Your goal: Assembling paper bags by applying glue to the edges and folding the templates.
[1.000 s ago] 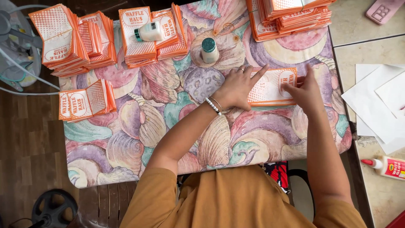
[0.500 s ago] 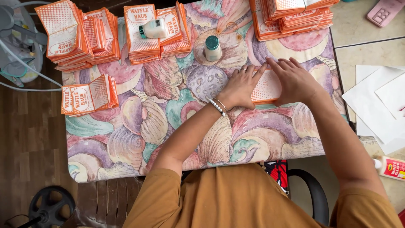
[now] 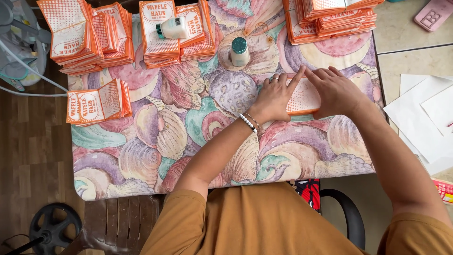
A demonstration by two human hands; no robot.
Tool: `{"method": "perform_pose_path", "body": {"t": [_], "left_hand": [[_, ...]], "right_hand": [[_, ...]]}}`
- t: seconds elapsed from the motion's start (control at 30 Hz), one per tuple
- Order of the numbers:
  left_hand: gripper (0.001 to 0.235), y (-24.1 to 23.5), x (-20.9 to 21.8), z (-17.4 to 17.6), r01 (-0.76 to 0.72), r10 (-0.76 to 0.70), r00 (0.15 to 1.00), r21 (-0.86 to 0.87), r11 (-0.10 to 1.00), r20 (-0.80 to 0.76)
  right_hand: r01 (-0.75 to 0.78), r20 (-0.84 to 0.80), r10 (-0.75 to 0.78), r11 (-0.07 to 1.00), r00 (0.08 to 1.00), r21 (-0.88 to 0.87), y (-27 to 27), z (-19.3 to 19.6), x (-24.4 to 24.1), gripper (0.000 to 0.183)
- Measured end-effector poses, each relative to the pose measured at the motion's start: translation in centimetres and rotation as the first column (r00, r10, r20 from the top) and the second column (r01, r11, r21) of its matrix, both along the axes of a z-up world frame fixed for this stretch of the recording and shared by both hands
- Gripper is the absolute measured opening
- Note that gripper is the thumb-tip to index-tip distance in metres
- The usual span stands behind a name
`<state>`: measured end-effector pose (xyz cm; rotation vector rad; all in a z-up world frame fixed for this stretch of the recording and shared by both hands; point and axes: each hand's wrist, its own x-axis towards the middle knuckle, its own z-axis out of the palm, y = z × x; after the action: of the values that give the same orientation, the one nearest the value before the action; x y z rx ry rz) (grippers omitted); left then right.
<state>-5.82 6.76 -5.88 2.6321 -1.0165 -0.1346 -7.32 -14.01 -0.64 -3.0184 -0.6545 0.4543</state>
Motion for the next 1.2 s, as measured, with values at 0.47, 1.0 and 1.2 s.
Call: {"method": "perform_pose_path", "body": {"t": [0.47, 1.0, 1.2], "left_hand": [[0.147, 0.7, -0.3, -1.8, 0.008, -0.007, 1.000, -0.027, 1.000, 0.023], [0.085, -0.2, -2.8, -2.5, -0.105, 0.089, 0.965, 0.056, 0.993, 0.245], [0.088, -0.2, -2.9, -2.4, -0.121, 0.098, 0.972, 0.098, 0.988, 0.214]], "right_hand": [[-0.076, 0.494, -0.063, 0.964, 0.867, 0.256, 1.6, -7.6, -6.4, 0.053], [0.039, 0.295, -0.124, 0.960, 0.948, 0.279, 1.2, -8.9, -6.1, 0.064], [0.167, 0.222, -0.233, 0.946, 0.947, 0.279, 0.7, -8.3, -5.8, 0.063]]}}
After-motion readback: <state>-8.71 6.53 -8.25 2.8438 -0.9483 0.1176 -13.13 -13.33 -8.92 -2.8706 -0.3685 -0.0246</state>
